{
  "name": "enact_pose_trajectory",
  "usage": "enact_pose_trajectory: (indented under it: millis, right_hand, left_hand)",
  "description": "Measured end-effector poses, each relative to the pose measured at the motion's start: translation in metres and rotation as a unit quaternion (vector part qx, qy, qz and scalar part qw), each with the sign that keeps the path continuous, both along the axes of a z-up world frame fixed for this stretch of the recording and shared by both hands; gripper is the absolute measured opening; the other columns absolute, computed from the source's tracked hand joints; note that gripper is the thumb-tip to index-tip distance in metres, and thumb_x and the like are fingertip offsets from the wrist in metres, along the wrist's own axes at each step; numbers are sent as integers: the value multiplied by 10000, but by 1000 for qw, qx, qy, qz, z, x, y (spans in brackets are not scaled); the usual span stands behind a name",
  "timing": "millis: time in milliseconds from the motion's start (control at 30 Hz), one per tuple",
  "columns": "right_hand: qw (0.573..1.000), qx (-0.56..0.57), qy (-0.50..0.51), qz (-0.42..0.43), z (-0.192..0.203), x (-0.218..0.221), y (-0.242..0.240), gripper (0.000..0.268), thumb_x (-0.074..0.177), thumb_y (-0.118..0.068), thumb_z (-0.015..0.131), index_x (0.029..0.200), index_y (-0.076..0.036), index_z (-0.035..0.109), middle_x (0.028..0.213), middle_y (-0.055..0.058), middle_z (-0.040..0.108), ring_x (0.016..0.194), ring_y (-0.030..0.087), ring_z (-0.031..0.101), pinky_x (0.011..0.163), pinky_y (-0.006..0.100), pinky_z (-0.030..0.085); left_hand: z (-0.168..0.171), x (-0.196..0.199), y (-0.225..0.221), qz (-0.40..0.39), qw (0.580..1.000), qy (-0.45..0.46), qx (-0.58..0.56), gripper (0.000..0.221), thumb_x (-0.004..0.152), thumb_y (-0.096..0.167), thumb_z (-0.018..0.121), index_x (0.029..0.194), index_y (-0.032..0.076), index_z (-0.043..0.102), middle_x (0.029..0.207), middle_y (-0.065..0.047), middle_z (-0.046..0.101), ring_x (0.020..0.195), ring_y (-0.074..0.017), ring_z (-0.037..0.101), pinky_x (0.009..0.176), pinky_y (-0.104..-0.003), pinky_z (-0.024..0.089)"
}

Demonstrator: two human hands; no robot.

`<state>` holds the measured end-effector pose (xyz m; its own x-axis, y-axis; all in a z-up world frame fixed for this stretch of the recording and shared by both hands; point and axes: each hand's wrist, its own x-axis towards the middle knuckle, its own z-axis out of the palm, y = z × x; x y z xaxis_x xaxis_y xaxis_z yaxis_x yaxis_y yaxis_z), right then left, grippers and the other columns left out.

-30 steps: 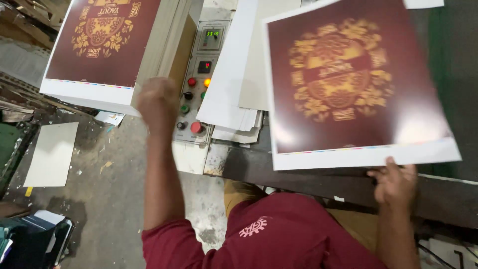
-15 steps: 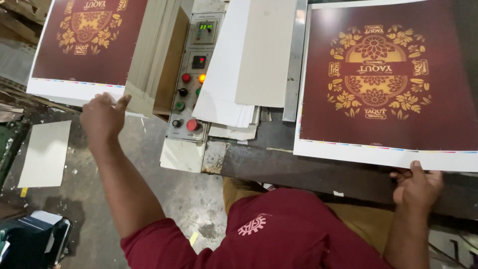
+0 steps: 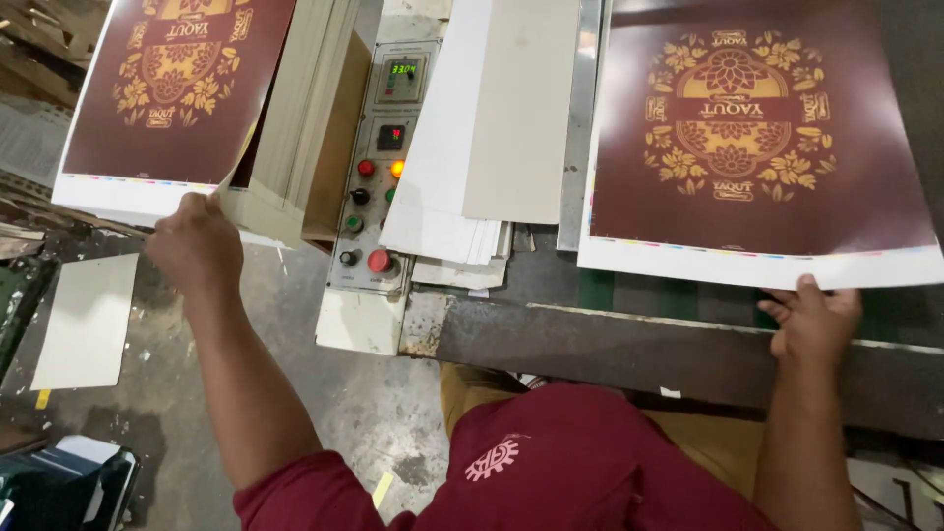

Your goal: The person repeatedly picks up large, maroon-colored printed sheets from a pile on the left and places them onto a stack on the right side of a machine. The worker maintains a fast, rhythmic pace, handling the sheets by hand to transfer them between the two locations.

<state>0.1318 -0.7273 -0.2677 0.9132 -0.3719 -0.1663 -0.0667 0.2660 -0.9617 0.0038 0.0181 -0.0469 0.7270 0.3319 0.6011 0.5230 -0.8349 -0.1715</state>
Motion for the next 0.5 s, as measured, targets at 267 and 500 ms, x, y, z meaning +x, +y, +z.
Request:
enact_pose_trajectory:
  millis: [267, 500]
  right_hand:
    - [1000, -24, 5, 8, -17, 79, 2, 328, 1131, -53, 526, 1454, -30, 471, 1167, 141, 705, 834, 196, 728, 578, 296, 610]
    - [996, 6, -2, 91, -20, 242, 8, 251, 1146, -138, 547, 1384, -73, 501, 1142, 119, 719, 882, 240, 773, 600, 324, 598]
  left_hand:
    - [-13, -6, 2, -5, 999, 21, 31, 311, 1097, 243, 701, 826, 93, 670, 690, -158, 684, 674, -356, 693, 609, -466, 533]
    - [-16, -8, -3, 14, 997, 34, 61, 249, 1083, 168, 687, 837, 125, 688, 621, -97, 646, 525, -255, 634, 567, -396, 494]
